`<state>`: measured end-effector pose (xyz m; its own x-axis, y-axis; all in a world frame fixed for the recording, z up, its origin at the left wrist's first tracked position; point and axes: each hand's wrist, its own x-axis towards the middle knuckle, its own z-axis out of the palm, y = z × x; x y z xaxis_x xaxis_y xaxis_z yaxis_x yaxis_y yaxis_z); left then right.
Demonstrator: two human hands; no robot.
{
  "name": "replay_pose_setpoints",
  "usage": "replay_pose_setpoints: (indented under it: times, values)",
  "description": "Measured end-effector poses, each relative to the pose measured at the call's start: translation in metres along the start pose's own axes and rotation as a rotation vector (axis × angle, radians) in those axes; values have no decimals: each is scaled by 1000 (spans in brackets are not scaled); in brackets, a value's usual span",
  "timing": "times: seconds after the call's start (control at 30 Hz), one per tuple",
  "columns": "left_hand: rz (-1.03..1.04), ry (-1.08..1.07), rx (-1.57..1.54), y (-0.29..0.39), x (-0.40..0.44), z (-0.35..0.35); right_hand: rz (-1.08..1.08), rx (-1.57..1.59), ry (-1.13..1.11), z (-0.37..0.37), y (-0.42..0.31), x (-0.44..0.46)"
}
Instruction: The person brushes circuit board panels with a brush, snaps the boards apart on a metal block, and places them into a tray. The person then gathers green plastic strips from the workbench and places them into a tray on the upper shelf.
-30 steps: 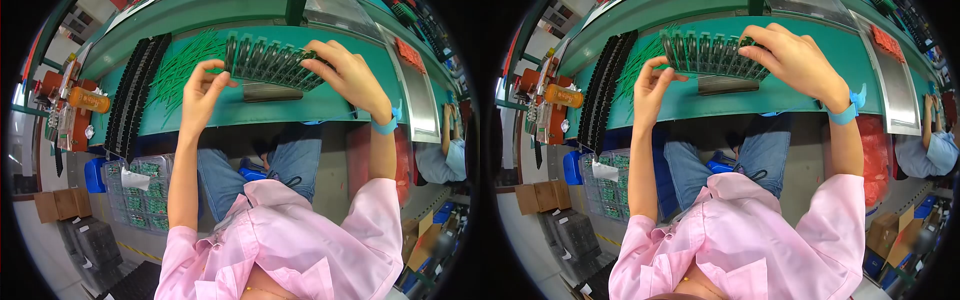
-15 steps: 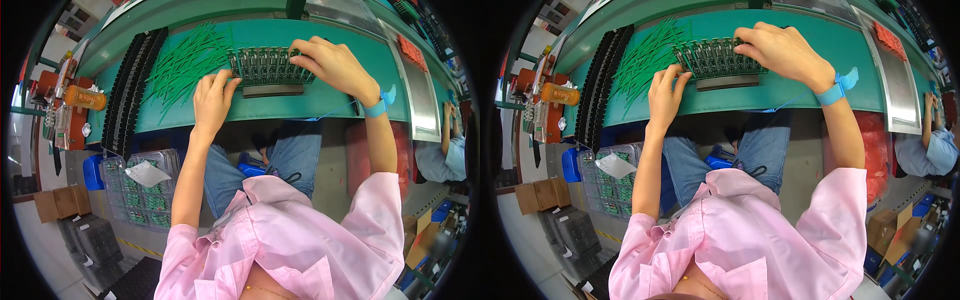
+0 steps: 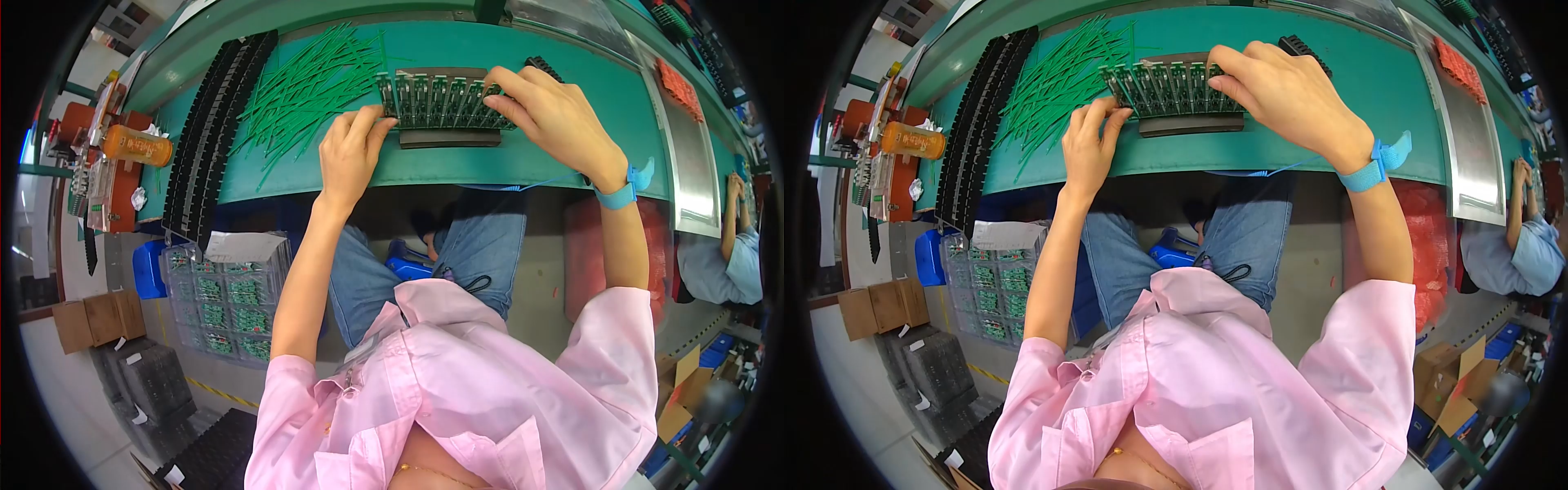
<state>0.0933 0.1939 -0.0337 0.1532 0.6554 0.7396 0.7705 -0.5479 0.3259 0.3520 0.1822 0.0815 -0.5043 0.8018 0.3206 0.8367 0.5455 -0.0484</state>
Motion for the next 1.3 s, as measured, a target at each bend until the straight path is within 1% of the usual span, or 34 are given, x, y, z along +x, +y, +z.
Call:
replay_pose_setpoints:
  times: [0.13,0.3,0.43,0.63,0.77,0.8,0.93,1.13,1.27,1.3]
  values:
    - [-21,-17,-6,2,4,-2,4,-6,9,0,3,3]
    - [36,-9,28,6,6,-6,-20,14,16,3,8,6]
    - [-100,-105,20,9,7,-5,-32,-13,19,3,9,6]
    - [-130,-153,5,10,9,-8,-16,8,-5,2,7,5]
    - [52,-7,44,2,11,-6,-12,-32,9,1,-1,2]
    - [52,-9,42,2,10,-7,-11,-32,8,2,-1,2]
    - [-93,-181,46,8,6,-14,-43,-21,35,5,4,4]
    - [-162,-232,83,19,24,-25,-52,18,13,3,5,11]
    - [103,192,31,40,51,-23,-56,29,30,5,7,12]
    - [103,193,29,43,55,-21,-56,28,30,5,6,11]
